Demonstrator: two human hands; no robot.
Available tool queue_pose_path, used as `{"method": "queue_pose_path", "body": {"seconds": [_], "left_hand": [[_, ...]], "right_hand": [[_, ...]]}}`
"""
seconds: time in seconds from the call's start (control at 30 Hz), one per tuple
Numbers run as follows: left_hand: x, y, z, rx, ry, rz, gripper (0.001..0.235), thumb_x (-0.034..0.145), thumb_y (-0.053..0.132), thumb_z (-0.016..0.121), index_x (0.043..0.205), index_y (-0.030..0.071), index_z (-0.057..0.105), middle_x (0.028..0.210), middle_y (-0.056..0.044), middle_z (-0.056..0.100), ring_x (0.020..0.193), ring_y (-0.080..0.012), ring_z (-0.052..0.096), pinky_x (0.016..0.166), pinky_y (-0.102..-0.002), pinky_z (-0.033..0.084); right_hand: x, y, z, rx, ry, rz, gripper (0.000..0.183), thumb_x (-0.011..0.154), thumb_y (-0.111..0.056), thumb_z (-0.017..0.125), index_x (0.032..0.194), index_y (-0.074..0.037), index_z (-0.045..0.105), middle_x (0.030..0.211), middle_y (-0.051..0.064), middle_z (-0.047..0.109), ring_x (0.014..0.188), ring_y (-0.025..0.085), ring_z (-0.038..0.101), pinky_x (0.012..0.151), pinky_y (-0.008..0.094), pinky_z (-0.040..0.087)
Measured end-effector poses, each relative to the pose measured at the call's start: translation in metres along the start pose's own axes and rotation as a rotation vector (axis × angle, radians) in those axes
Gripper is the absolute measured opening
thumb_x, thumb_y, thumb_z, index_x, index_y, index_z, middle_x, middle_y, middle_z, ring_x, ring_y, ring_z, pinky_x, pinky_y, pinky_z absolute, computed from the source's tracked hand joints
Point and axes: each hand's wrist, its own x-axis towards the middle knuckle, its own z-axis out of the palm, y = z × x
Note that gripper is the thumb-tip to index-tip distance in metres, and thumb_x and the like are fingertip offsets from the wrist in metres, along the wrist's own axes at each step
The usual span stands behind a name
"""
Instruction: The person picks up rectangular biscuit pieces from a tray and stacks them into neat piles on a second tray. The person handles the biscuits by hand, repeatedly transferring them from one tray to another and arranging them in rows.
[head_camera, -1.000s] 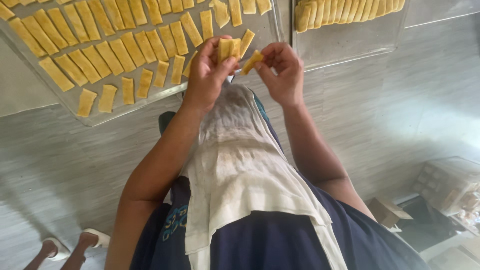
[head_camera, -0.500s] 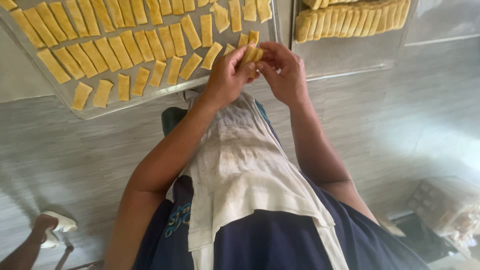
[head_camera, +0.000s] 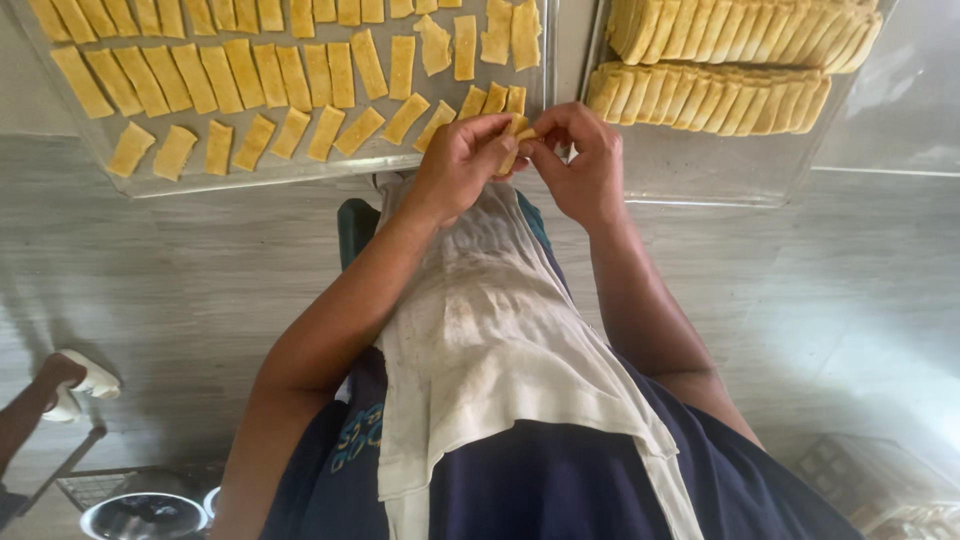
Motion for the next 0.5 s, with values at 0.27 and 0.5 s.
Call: {"method": "queue_pose_path", "body": {"seconds": [0.27, 0.5], "left_hand": [[-0.02, 0.024, 0.004, 0.381, 0.165, 0.11, 0.034, 0.107, 0.016, 0.053, 0.135, -0.004, 0.06, 0.111, -0.009, 0.077, 0.091, -0.0131, 0.078, 0.068, -0.022, 0.06], [-0.016, 0.043, 0.01, 0.583, 0.217, 0.156, 0.029, 0.106, 0.014, 0.055, 0.125, -0.005, 0.064, 0.092, -0.013, 0.078, 0.084, -0.0148, 0.08, 0.07, -0.025, 0.059]], "right_hand": [[0.021, 0.01, -0.011, -0.163, -0.16, 0.021, 0.016, 0.092, -0.004, 0.082, 0.102, -0.005, 0.069, 0.094, 0.006, 0.072, 0.078, 0.016, 0.069, 0.068, 0.03, 0.056], [0.032, 0.003, 0.002, -0.138, -0.03, -0.048, 0.028, 0.088, 0.003, 0.074, 0.114, -0.001, 0.066, 0.105, 0.015, 0.068, 0.082, 0.024, 0.073, 0.071, 0.032, 0.06]]}}
